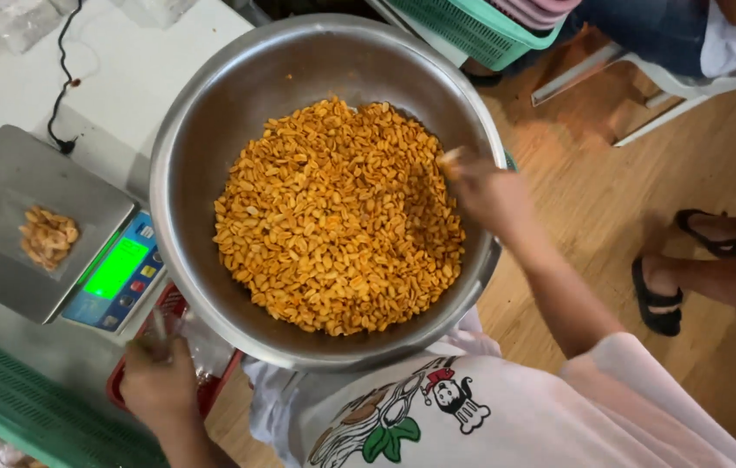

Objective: Scooping snacks from a large bowl into small plastic bags, weighing them on a digital scale, and placing them into a collection basket.

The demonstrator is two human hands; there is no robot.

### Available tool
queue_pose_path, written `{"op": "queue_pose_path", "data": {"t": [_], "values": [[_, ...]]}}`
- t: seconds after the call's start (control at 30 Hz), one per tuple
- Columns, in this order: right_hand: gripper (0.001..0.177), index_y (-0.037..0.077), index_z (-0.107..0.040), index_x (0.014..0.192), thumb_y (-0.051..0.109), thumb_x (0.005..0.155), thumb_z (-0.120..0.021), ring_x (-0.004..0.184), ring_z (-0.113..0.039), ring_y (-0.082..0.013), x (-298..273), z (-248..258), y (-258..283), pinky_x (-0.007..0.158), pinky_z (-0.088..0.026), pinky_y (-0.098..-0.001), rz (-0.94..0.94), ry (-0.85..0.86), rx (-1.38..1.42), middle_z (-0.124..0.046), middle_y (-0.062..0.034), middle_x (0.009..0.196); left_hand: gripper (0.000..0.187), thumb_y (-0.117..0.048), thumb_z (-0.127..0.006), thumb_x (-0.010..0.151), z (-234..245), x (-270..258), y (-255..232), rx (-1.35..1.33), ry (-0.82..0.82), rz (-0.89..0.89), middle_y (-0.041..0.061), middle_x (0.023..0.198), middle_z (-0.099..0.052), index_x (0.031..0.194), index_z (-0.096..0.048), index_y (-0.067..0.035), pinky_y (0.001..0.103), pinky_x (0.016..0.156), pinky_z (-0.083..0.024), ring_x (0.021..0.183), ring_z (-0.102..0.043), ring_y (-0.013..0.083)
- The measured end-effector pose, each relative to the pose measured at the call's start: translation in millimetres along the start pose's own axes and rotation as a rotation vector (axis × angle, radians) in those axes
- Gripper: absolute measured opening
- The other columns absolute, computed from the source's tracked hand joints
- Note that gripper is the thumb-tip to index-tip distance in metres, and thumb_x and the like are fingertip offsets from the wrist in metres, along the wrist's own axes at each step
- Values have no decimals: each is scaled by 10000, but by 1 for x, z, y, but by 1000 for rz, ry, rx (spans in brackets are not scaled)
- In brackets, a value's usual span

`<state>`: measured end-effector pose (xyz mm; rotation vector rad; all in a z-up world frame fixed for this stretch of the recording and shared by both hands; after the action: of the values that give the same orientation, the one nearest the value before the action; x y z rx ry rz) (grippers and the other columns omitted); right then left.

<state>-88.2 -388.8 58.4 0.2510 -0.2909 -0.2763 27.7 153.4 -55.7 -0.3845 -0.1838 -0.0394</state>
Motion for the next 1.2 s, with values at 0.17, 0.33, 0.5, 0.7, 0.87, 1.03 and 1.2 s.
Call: {"op": "queue_pose_path", "data": {"t": [0.17, 0.33, 0.5, 0.7, 0.87, 1.03, 1.2], "values": [[250, 33, -736, 1184, 114, 1012, -573, 1205, -692, -262, -6, -44, 9, 1026, -536, -383, -168, 137, 399, -720, -128, 1300, 114, 159, -677, 1019, 53, -2, -23, -617, -66, -65, 228, 1096, -639, 1066, -583, 115, 404, 908, -526, 1031, -665, 320], [245, 68, -711, 1251, 60, 1022, -626, 526, -471, -23, -16, -6, 24, 441, -370, -170, -243, 49, 725, -759, -89, 1234, 310, 81, -395, 887, 77, -3, -56, -908, 59, 203, 97, 904, -634, 1096, -605, -12, 272, 636, -470, 652, -540, 155], [168, 117, -757, 1200, 110, 1049, -684, 740, -609, -68, -32, 61, -67, 657, -480, -231, -488, -158, 402, -715, -2, 944, 129, -228, -531, 1067, 78, -3, -68, -1089, 66, 143, 18, 686, -446, 1058, -569, -105, 329, 784, -520, 573, -371, 90], [358, 175, -814, 1228, 100, 922, -644, 859, -716, -357, 4, 25, -81, 731, -559, -460, -109, -144, -328, -775, -109, 1070, 320, -370, -532, 1136, 39, -12, -37, -1060, 81, 437, 47, 825, -592, 1032, -618, -80, 260, 645, -512, 756, -593, 131], [458, 49, -699, 1347, 60, 928, -514, 807, -737, -254, 20, -58, -16, 515, -602, -441, 79, -27, -302, -786, -87, 1143, 401, -323, -375, 1169, 79, 5, -87, -1078, 150, 137, 54, 683, -598, 1003, -597, -34, 231, 454, -324, 468, -406, 75], [197, -156, -694, 1117, -137, 976, -557, 746, -817, -284, -12, -42, 66, 480, -700, -213, 107, 117, 327, -720, -318, 1215, 104, -134, -495, 1053, 99, -7, -83, -1158, 36, 79, 58, 892, -637, 1037, -574, -68, 233, 602, -481, 631, -552, 122], [205, 66, -778, 1126, 103, 934, -718, 995, -693, -209, -48, -74, 68, 797, -597, -340, -350, 129, 867, -737, -119, 1095, 58, 9, -594, 781, 72, 5, -108, -1143, 128, 72, 73, 722, -551, 767, -627, -36, 276, 684, -403, 686, -485, 166]]}}
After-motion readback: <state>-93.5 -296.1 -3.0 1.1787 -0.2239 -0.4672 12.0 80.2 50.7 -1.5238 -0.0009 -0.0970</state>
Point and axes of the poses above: each hand's wrist, its own x-axis towards the middle knuckle, its own z-axis out of the back of the hand, y = z × x, the point moved 4 cm from there along x, towards the middle knuckle
